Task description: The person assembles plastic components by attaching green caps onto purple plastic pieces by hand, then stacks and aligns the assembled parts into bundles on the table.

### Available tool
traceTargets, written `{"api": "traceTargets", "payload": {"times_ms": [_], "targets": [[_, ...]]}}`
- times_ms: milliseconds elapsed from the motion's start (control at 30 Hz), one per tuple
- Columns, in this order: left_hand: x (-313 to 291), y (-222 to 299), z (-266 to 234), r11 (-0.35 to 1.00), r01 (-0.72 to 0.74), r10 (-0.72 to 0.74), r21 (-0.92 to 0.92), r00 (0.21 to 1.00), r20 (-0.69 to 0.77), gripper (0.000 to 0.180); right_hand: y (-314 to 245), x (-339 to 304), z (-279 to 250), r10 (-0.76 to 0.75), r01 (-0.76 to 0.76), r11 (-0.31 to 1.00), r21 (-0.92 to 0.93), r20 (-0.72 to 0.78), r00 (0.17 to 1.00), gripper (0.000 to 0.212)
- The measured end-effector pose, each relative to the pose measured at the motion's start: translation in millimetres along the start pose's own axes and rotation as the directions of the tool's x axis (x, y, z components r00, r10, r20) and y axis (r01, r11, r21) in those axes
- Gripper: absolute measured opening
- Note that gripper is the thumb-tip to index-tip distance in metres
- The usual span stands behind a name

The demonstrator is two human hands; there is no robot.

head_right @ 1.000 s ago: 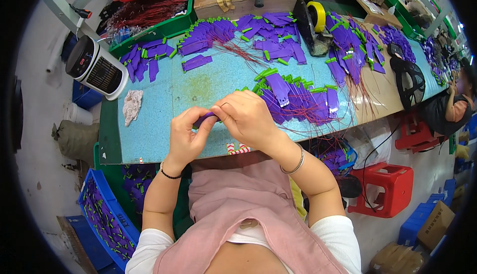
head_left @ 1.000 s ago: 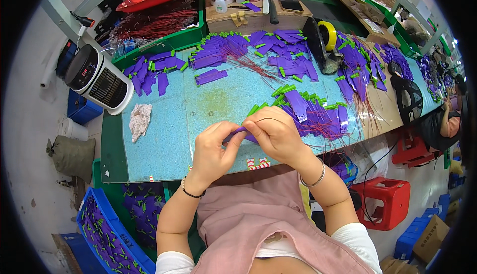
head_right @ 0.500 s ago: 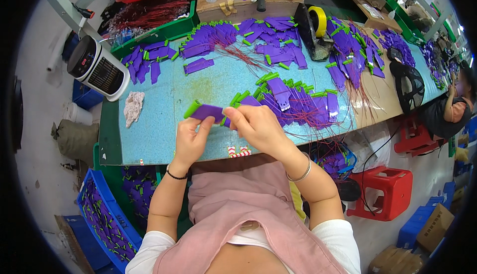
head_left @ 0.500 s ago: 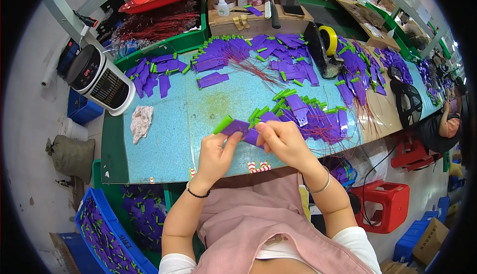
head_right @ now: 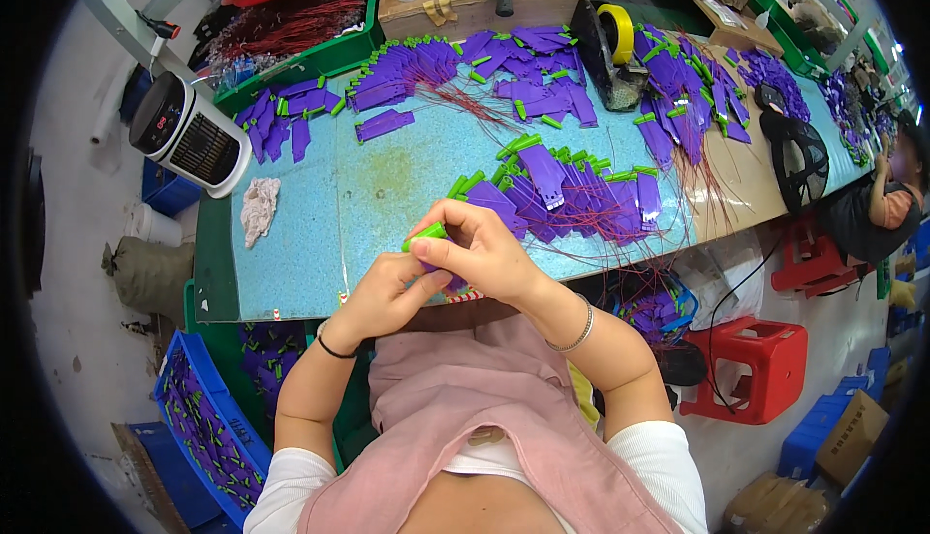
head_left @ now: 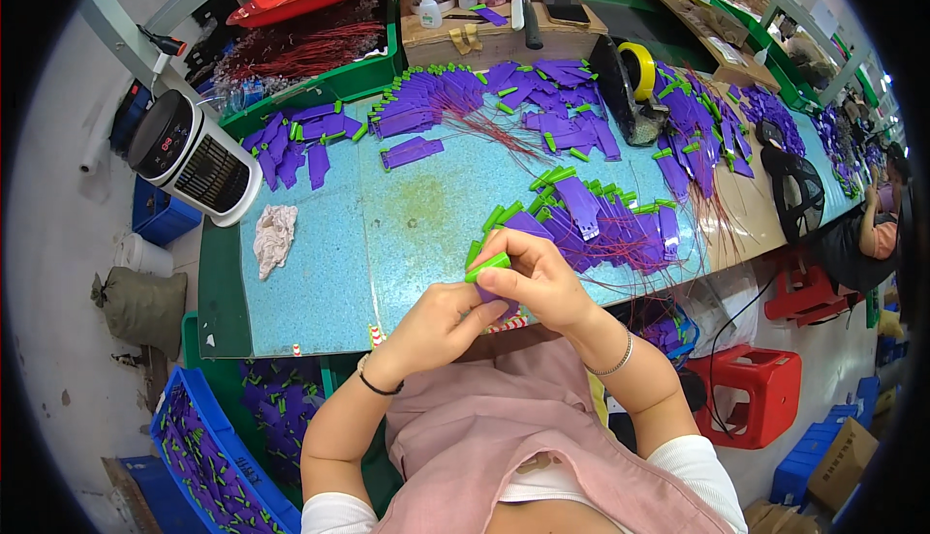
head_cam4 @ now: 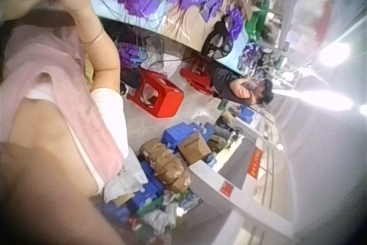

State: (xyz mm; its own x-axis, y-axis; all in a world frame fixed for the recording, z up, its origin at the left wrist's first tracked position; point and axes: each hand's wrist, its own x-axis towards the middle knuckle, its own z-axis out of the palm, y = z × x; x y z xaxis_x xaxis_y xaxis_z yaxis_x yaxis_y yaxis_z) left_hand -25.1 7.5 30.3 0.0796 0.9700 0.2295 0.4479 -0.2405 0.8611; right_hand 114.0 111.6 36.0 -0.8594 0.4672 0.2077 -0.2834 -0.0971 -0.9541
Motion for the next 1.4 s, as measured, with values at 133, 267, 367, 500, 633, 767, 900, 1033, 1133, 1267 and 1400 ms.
{"api": "traceTargets", "payload": {"times_ms": [133, 267, 367, 500, 633, 767, 900, 1033, 1133, 1267, 1400], "targets": [[-3, 1, 3, 0.809, 0.229, -0.206, -0.541, 0.973, 0.104, 0.026, 0, -9, -6, 0.058, -0.071, 0.99, -0.126, -0.102, 0.993, 0.016], [10, -24, -24, 0.979, 0.143, -0.107, -0.142, 0.965, 0.24, 0.028, 0, -14, -11, -0.396, 0.11, 0.579, -0.808, -0.161, 0.904, 0.013], [44, -67, -70, 0.946, 0.241, -0.185, 0.218, 0.951, -0.247, 0.03, 17, -28, -16, -0.291, 0.199, 0.492, -0.847, 0.055, 0.955, 0.015], [62, -124, -98, 0.565, 0.307, 0.173, 0.766, 0.863, -0.474, 0.036, 31, -15, -16, -0.409, 0.212, 0.073, -0.974, 0.165, 0.898, 0.026], [51, -136, -99, 0.582, 0.292, 0.091, 0.759, 0.904, -0.417, 0.042, 14, 20, -53, -0.431, 0.171, 0.001, -0.985, 0.154, 0.889, 0.035], [41, -124, -86, 0.782, 0.238, 0.077, 0.576, 0.88, -0.468, 0.04, 7, 59, -159, -0.412, -0.222, -0.113, -0.969, -0.158, 0.897, 0.025], [34, -115, -82, 0.891, 0.23, -0.001, 0.391, 0.863, -0.506, 0.034, 3, 63, -199, -0.204, -0.315, -0.09, -0.945, -0.293, 0.934, 0.025], [37, -83, -69, 0.962, 0.263, -0.262, -0.071, 0.821, -0.508, 0.029, -7, 62, -174, -0.643, -0.188, 0.281, -0.941, -0.33, 0.691, 0.021], [30, -65, -58, 0.907, 0.152, -0.337, -0.394, 0.821, -0.46, 0.027, -34, 48, -86, -0.259, -0.021, 0.749, -0.662, -0.322, 0.911, 0.019], [29, -37, -41, 0.802, 0.1, -0.36, -0.588, 0.867, -0.344, 0.024, -29, 37, -39, -0.215, 0.203, 0.683, -0.702, 0.073, 0.974, 0.02], [24, -23, -29, 0.806, 0.067, -0.315, -0.588, 0.89, -0.33, 0.026, -20, 38, -29, -0.26, 0.25, 0.653, -0.715, 0.098, 0.961, 0.019]]}}
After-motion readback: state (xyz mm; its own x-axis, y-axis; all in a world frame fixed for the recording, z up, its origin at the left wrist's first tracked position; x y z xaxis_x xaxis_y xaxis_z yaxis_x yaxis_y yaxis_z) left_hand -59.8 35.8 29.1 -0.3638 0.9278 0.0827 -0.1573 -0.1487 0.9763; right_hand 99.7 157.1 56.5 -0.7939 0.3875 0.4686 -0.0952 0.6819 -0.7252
